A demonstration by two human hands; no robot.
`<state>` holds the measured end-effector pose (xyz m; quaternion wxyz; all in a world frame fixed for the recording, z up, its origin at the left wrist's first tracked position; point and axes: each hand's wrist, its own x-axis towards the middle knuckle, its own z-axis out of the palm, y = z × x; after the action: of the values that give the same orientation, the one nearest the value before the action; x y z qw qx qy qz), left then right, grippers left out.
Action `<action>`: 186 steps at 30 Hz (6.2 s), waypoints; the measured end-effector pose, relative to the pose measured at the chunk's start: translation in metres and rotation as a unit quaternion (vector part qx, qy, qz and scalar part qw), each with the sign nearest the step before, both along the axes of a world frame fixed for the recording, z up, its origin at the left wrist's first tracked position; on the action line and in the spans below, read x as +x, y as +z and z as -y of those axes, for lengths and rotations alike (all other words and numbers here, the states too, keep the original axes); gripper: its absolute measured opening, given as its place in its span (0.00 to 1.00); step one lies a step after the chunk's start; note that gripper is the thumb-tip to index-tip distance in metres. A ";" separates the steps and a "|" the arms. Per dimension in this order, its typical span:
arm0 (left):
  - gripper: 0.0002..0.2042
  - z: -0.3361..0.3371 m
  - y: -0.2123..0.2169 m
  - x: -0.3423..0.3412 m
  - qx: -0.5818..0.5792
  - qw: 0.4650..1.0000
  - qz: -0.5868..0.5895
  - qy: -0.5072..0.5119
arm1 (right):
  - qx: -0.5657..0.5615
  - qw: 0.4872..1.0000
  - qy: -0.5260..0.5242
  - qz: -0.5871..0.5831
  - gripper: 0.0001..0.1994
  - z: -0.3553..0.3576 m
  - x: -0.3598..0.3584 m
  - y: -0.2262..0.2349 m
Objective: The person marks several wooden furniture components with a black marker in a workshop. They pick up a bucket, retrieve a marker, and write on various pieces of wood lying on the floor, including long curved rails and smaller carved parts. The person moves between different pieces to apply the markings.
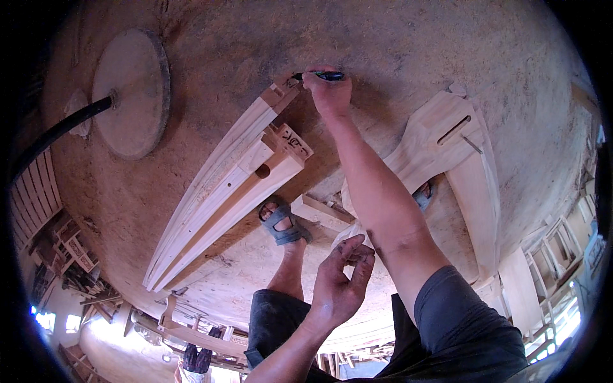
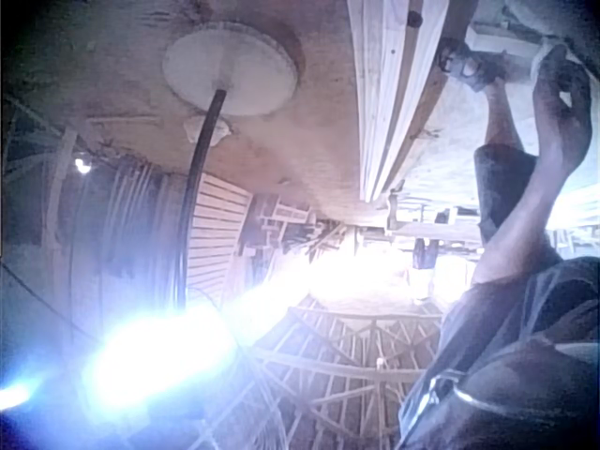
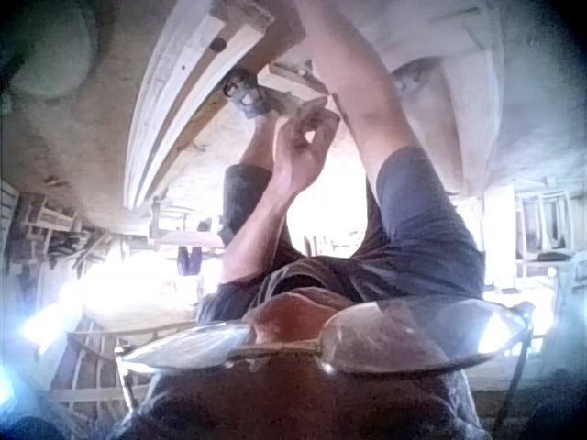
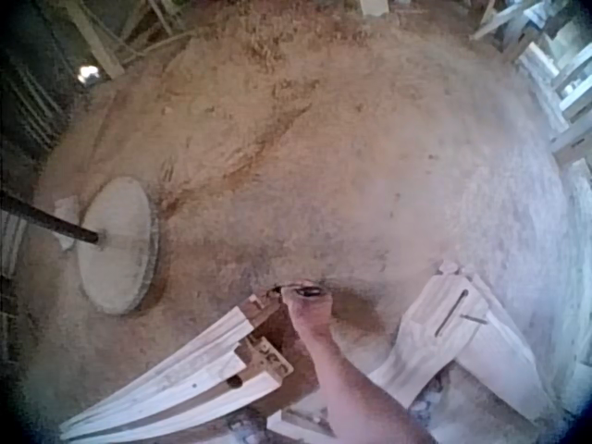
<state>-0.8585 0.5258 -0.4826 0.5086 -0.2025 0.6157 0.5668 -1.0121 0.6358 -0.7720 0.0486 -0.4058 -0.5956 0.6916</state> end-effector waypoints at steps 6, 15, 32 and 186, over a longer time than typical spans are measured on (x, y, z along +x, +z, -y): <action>0.17 -0.002 0.000 -0.002 0.005 1.000 -0.006 -0.015 | -0.001 1.000 -0.004 -0.016 0.05 0.004 0.004 0.002; 0.18 -0.005 -0.002 -0.001 0.007 1.000 0.010 -0.014 | -0.037 0.998 -0.002 -0.045 0.04 0.007 0.012 0.012; 0.18 -0.004 -0.001 -0.005 -0.003 1.000 0.000 -0.026 | -0.040 0.999 -0.004 -0.011 0.03 0.006 0.012 0.016; 0.24 0.019 0.298 0.289 -0.184 0.976 0.001 0.113 | 0.059 0.933 0.210 0.287 0.20 -0.262 0.533 0.539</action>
<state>-0.5691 0.5071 -0.1844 0.3961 -0.3611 0.6821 0.4974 -0.4792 0.8976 -0.2332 -0.2468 -0.4493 -0.6957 0.5032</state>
